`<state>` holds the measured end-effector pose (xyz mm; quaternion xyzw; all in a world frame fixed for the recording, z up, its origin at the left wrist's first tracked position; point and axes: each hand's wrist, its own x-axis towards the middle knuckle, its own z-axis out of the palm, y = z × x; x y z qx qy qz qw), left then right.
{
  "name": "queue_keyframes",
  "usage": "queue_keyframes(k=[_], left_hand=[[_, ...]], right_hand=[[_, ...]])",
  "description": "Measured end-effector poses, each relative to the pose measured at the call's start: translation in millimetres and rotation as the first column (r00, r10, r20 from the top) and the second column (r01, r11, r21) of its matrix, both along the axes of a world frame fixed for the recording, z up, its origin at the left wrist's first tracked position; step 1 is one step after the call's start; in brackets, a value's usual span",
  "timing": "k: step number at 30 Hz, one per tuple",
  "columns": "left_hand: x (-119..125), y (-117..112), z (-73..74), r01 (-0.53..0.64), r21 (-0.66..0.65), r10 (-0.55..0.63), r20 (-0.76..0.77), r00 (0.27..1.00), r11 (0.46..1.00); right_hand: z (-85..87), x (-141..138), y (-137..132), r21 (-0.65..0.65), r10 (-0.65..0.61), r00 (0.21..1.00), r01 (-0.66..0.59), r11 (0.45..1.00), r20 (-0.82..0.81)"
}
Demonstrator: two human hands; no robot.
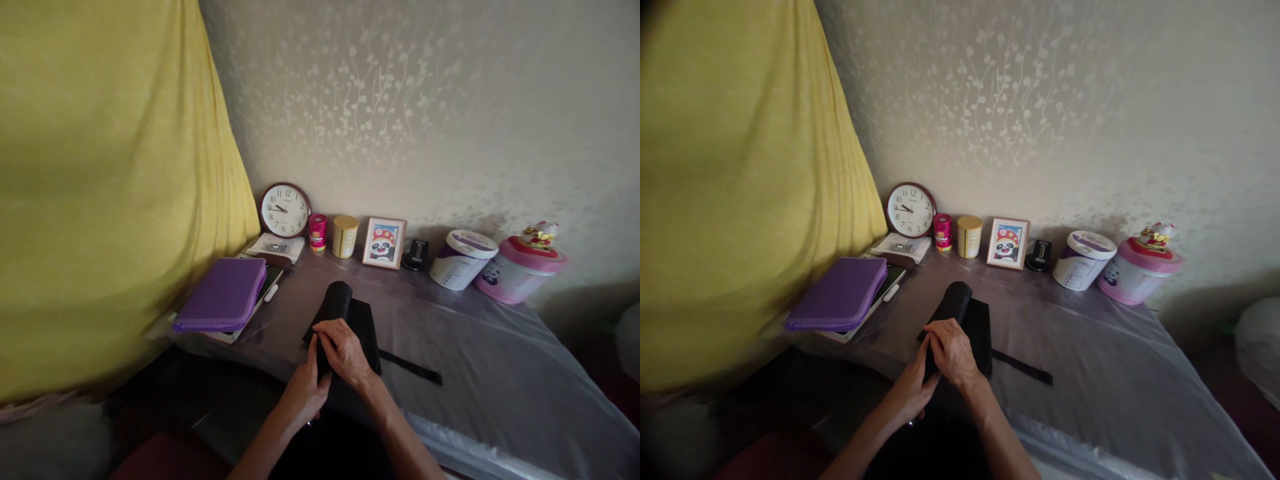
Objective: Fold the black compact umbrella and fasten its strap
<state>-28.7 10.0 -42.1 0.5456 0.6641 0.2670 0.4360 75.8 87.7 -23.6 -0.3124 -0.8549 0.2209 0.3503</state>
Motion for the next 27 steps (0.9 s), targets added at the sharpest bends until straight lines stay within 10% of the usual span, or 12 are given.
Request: queue_keyframes(k=[16,27], left_hand=[[-1,-1,0.8,-0.064,0.014,0.064,-0.038,0.997,0.998],[-2,-2,2.3,-0.051,-0.048,0.05,-0.021,0.999,0.998]], right_hand=[[-23.9,-10,114,0.08,-0.231,0.947,0.218,0.973,0.224],[-34.1,80,101,-0.269,-0.586,0.799,0.598,0.755,0.133]])
